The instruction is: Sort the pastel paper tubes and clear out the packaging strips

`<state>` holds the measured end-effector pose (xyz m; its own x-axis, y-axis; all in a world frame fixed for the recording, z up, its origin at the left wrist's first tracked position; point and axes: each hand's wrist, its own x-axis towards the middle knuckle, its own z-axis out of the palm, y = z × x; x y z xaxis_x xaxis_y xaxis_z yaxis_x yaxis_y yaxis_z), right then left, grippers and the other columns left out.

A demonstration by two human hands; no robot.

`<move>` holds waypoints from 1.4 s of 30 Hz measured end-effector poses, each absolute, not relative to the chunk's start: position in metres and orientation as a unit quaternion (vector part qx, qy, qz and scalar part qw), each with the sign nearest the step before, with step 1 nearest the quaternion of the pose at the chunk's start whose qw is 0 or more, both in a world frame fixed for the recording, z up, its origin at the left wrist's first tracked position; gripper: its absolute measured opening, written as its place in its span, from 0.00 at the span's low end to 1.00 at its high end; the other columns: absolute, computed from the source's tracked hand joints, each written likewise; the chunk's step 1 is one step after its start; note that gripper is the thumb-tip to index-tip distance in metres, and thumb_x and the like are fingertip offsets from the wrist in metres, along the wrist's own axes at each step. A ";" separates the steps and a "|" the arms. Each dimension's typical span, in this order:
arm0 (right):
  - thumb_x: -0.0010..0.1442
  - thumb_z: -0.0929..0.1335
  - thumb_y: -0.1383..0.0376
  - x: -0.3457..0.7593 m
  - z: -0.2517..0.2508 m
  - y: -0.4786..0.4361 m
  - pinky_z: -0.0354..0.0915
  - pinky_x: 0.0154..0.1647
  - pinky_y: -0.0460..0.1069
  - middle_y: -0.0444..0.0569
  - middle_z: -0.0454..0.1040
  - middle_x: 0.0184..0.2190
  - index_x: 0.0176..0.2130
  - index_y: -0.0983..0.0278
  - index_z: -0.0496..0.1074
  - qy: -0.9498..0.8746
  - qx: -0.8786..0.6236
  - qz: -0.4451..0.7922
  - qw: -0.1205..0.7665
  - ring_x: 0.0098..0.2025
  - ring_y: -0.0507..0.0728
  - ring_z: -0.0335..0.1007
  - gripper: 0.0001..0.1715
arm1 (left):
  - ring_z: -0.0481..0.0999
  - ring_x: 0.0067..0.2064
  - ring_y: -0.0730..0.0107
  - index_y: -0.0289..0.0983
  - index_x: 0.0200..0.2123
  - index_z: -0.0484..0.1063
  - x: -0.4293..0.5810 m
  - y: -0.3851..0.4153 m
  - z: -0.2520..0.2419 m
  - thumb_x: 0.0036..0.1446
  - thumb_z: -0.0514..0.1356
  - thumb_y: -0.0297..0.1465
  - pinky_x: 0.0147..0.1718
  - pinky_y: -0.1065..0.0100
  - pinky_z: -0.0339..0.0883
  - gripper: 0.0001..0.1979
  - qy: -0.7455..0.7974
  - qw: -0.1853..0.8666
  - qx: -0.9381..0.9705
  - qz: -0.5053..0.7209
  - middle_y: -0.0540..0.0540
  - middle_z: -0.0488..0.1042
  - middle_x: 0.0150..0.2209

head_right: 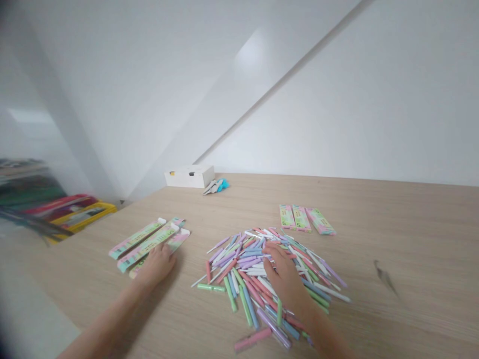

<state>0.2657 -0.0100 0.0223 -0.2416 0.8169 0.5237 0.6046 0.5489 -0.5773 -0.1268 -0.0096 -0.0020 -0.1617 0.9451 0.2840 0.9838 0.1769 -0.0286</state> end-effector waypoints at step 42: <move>0.59 0.62 0.64 0.256 0.027 -0.025 0.63 0.54 0.58 0.54 0.75 0.46 0.45 0.63 0.72 -0.779 -0.470 0.205 0.361 0.51 0.62 0.69 0.15 | 0.75 0.46 0.45 0.27 0.56 0.56 -0.089 -0.013 0.027 0.53 0.56 0.43 0.39 0.58 0.66 0.33 -0.768 0.037 -0.622 -0.150 0.27 0.69 0.49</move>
